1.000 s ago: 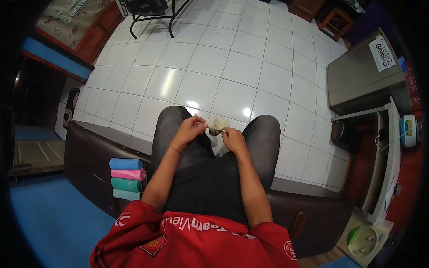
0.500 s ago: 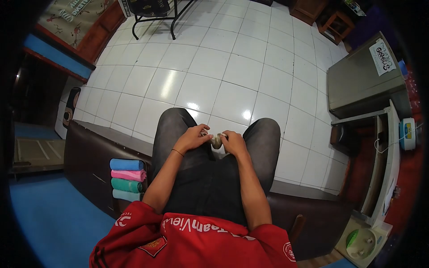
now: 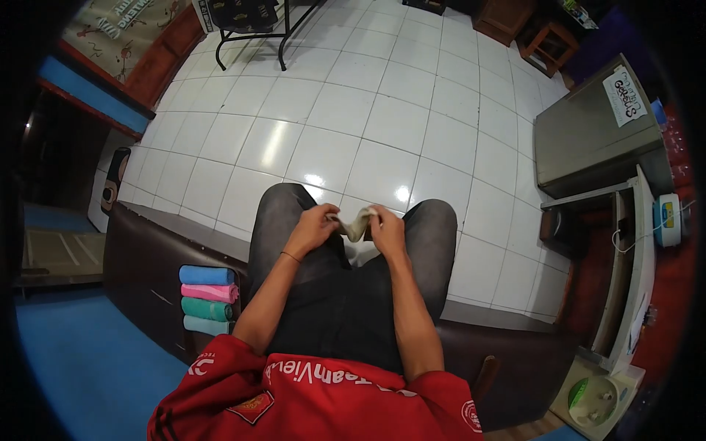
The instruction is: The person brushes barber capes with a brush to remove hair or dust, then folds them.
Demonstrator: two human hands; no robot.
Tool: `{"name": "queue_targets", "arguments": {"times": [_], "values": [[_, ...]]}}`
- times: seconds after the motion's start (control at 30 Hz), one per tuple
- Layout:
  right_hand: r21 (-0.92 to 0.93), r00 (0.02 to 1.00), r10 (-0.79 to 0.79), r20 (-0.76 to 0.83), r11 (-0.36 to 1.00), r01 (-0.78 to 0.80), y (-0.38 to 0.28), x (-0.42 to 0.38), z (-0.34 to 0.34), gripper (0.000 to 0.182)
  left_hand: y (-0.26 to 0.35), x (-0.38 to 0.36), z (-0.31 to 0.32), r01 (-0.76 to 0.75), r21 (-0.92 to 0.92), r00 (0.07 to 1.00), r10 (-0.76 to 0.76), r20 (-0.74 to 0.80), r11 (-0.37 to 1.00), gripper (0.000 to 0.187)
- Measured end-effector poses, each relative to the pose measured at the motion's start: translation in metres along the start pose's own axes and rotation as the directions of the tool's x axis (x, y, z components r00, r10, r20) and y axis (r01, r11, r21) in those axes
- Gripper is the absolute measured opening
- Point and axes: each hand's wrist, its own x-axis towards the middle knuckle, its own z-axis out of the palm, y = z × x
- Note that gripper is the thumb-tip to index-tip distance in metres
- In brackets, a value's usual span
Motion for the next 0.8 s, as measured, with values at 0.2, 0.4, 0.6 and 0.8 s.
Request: {"name": "queue_targets", "arguments": {"times": [0.2,0.4,0.6,0.8], "values": [[0.220,0.898,-0.095,-0.429,0.954,0.206,-0.074,-0.008,-0.097,0.026,0.077,-0.018,-0.024,-0.321,-0.062,0.797,0.234,-0.556,0.945,0.020],[-0.073,0.797,-0.237,-0.556,0.969,0.237,-0.097,-0.091,-0.189,0.022,0.120,-0.043,-0.023,-0.396,-0.096,0.887,0.353,-0.299,0.913,0.020],[-0.112,0.921,0.142,-0.363,0.974,-0.194,-0.031,-0.172,-0.175,0.022,0.076,-0.038,-0.008,-0.408,0.012,0.905,0.402,0.141,0.913,0.014],[0.097,0.875,0.376,-0.304,0.926,-0.364,-0.013,-0.194,-0.146,0.023,0.066,-0.036,-0.007,-0.299,0.040,0.933,0.283,0.222,0.953,0.014]]}}
